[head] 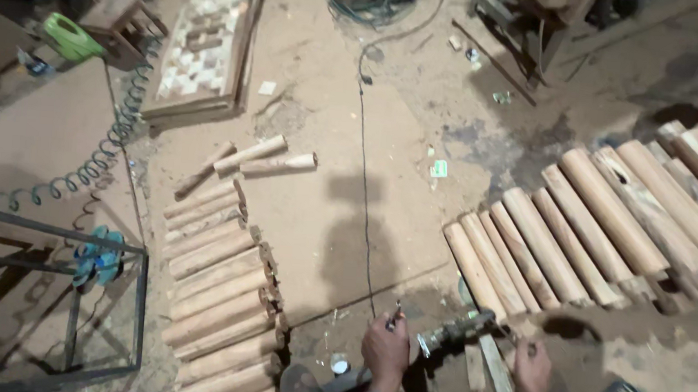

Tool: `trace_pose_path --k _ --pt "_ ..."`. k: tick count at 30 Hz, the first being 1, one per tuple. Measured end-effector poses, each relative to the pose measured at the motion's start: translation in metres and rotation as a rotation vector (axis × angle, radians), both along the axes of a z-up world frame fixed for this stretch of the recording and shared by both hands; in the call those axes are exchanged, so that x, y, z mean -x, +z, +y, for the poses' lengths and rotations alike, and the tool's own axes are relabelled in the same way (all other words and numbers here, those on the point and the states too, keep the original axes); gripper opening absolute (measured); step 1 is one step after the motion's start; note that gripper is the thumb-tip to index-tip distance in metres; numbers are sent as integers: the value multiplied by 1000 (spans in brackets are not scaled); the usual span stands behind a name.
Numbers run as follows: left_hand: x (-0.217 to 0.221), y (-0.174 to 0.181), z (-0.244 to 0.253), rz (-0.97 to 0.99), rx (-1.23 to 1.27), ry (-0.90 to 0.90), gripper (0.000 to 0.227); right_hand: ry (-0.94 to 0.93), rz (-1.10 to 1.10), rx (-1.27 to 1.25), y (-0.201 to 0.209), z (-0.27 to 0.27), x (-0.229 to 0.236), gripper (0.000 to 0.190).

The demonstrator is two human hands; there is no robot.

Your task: The person sits on the floor and uses a wrench to tighten a bolt on a small wooden piece mounted on a metal jig. They then remove the piece and place it with others, repeating the process with additional wooden pieces.

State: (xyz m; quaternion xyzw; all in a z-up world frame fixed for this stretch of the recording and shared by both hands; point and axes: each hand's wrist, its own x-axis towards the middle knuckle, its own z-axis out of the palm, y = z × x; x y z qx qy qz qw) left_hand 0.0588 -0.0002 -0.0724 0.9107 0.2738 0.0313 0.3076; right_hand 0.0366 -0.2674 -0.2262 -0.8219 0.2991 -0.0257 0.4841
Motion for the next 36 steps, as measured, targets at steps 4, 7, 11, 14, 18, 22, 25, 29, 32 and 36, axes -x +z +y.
trace_pose_path --k 4,7,11,14,18,22,25,29,32,36 --pt "7 0 0 -31 68 30 27 -130 -365 52 -14 18 -4 26" --pt "-3 4 -1 15 73 65 28 -160 -579 -14 -14 31 -56 23" --pt "10 6 3 56 40 26 28 91 -622 192 -15 49 -104 8" --pt "8 0 5 68 100 60 24 372 -698 304 -17 53 -147 3" --pt "14 -19 11 65 186 113 18 470 -636 333 -31 75 -188 5" --pt "22 -46 19 -31 165 117 11 563 -467 447 -71 95 -221 12" --pt "26 -59 30 7 280 83 13 585 -416 503 -108 105 -237 25" --pt "29 -52 33 -1 130 -25 10 579 -369 494 -135 117 -235 28" --pt "23 -39 16 36 218 77 11 577 -410 510 -127 105 -236 30" --pt "18 -21 14 18 178 63 19 755 -315 408 -91 82 -241 37"
